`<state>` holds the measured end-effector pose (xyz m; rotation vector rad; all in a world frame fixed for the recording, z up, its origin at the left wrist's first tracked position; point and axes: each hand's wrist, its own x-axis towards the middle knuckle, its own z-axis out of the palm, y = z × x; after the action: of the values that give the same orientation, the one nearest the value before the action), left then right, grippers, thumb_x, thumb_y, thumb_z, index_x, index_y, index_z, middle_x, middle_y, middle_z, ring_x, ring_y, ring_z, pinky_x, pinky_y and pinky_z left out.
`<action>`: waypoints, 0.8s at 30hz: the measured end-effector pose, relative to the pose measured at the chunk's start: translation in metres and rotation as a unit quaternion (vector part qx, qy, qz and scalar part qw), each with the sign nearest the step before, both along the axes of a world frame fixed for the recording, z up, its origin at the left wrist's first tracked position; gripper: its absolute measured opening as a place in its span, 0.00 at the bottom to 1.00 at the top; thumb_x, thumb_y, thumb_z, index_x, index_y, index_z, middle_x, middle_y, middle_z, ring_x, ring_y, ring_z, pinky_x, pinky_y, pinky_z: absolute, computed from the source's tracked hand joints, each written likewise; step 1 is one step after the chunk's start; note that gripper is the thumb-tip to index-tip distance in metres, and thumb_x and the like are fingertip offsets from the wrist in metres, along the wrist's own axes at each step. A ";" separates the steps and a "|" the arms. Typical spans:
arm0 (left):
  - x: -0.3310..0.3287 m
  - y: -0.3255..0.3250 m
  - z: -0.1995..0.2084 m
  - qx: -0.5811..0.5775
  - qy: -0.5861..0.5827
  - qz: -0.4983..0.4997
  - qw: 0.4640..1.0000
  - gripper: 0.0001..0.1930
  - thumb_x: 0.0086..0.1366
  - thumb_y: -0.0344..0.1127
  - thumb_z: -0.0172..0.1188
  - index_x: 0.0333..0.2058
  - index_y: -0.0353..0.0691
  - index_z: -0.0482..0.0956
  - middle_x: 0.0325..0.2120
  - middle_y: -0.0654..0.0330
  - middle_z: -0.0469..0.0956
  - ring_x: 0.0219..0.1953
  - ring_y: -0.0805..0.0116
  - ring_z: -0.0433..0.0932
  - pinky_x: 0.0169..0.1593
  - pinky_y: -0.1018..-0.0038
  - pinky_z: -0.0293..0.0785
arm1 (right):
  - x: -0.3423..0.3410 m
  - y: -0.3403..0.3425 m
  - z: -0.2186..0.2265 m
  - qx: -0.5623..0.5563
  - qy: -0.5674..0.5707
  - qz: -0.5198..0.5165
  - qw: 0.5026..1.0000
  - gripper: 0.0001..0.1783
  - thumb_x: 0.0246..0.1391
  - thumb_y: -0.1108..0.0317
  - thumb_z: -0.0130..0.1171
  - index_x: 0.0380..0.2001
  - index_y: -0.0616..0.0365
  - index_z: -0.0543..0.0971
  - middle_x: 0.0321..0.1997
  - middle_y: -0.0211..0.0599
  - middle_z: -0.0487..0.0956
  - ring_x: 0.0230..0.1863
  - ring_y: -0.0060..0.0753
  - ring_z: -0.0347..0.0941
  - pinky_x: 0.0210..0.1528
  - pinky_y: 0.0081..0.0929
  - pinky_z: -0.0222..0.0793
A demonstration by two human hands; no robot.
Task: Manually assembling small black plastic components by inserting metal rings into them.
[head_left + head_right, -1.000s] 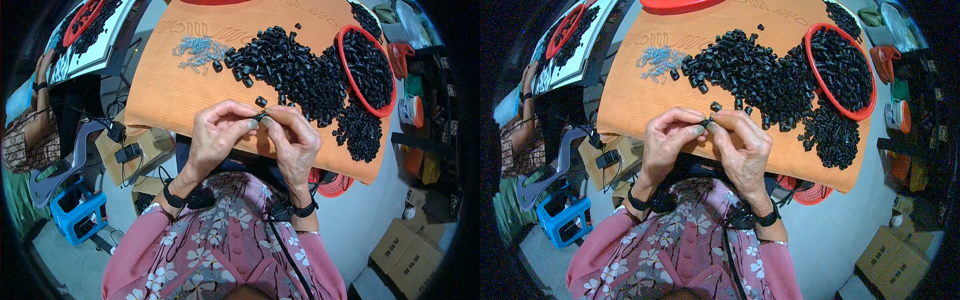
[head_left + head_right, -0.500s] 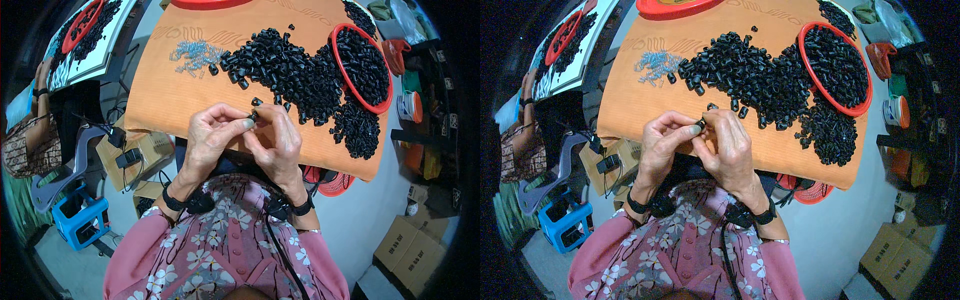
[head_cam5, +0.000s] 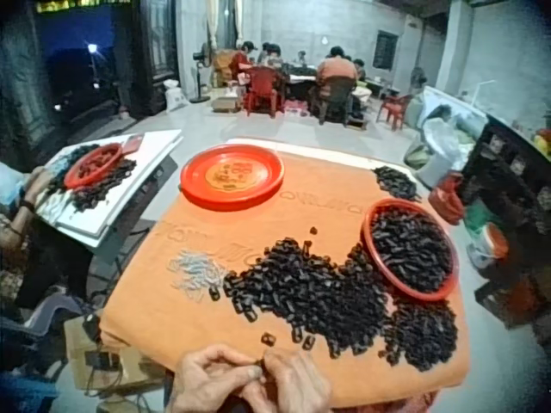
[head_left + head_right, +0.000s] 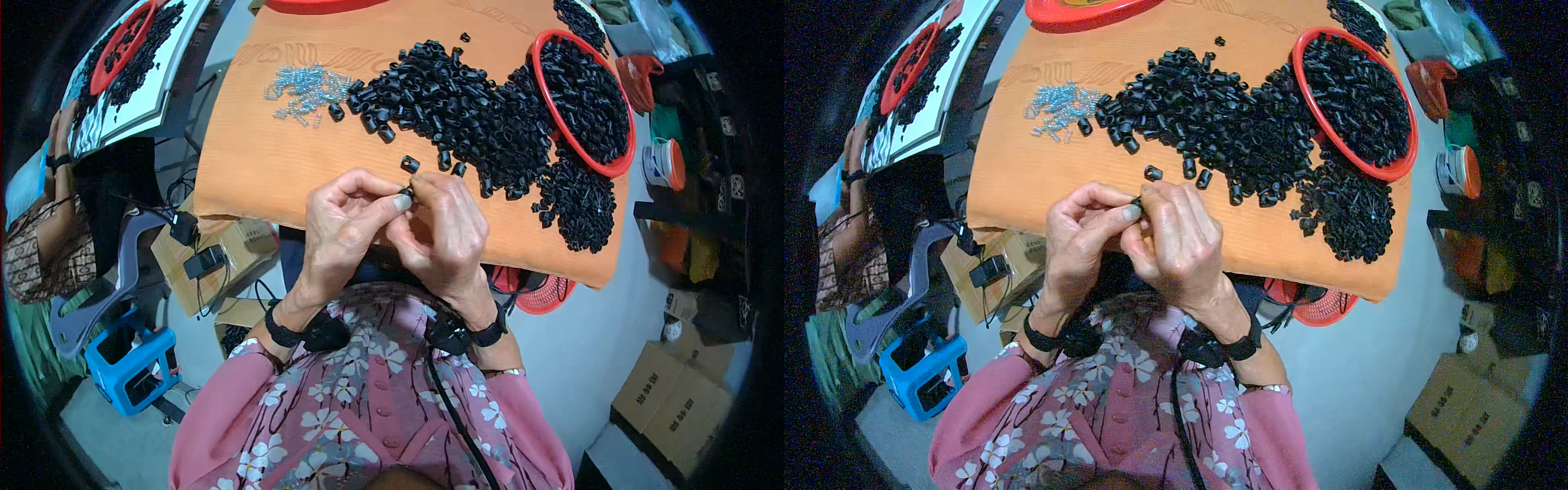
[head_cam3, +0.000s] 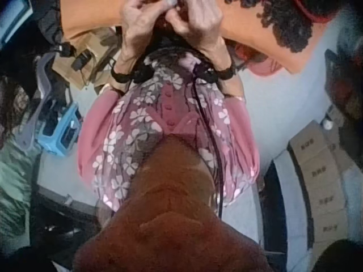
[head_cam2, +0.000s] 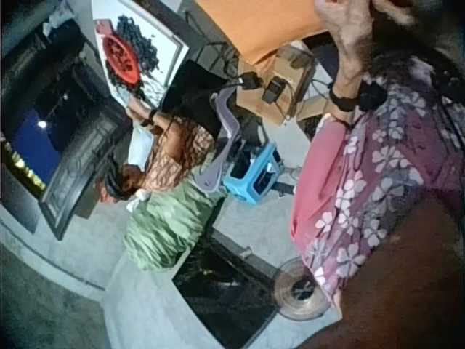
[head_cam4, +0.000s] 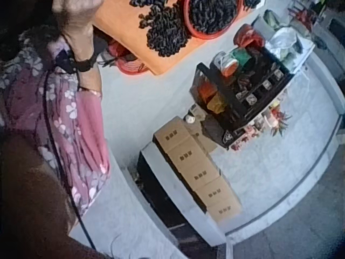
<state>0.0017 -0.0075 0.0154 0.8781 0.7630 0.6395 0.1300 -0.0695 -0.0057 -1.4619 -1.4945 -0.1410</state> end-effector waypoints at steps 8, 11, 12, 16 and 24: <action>0.000 0.002 -0.007 0.013 0.044 -0.001 0.999 0.04 0.61 0.24 0.60 0.35 0.32 0.77 0.29 0.55 0.81 0.29 0.72 0.81 0.33 0.79 0.80 | 0.000 -0.002 -0.002 -0.021 0.011 0.025 0.999 0.19 0.35 0.79 0.62 0.35 0.70 0.73 0.30 0.48 0.74 0.29 0.47 0.73 0.30 0.35 0.72; 0.002 0.001 -0.005 0.032 0.039 0.011 0.999 0.05 0.62 0.24 0.59 0.37 0.32 0.77 0.29 0.55 0.82 0.30 0.72 0.81 0.33 0.79 0.80 | -0.001 -0.001 -0.001 -0.019 0.041 0.017 0.999 0.18 0.36 0.80 0.62 0.36 0.70 0.73 0.31 0.49 0.75 0.30 0.48 0.74 0.31 0.35 0.73; 0.003 0.001 -0.004 0.031 0.027 -0.001 0.999 0.05 0.62 0.24 0.59 0.37 0.31 0.77 0.29 0.54 0.82 0.30 0.72 0.81 0.34 0.78 0.80 | 0.001 -0.003 -0.003 -0.011 0.036 0.011 0.999 0.19 0.37 0.80 0.63 0.37 0.70 0.73 0.32 0.49 0.75 0.30 0.48 0.74 0.31 0.35 0.73; 0.002 0.001 -0.005 0.019 -0.007 -0.021 1.000 0.05 0.63 0.25 0.59 0.37 0.32 0.76 0.30 0.54 0.82 0.32 0.71 0.82 0.35 0.77 0.81 | 0.002 -0.006 -0.004 -0.015 0.035 0.003 0.999 0.20 0.37 0.80 0.64 0.38 0.70 0.73 0.33 0.50 0.76 0.31 0.49 0.74 0.33 0.36 0.74; 0.000 -0.002 -0.003 0.032 0.003 -0.026 0.999 0.05 0.62 0.24 0.59 0.37 0.30 0.77 0.30 0.53 0.81 0.32 0.71 0.81 0.38 0.76 0.80 | 0.000 -0.010 0.000 -0.033 0.065 0.010 0.997 0.20 0.36 0.81 0.63 0.38 0.69 0.73 0.30 0.45 0.76 0.27 0.43 0.74 0.29 0.32 0.73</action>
<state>0.0013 -0.0093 0.0128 0.9553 0.7263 0.6188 0.1300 -0.0795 -0.0054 -1.4786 -1.4188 0.0161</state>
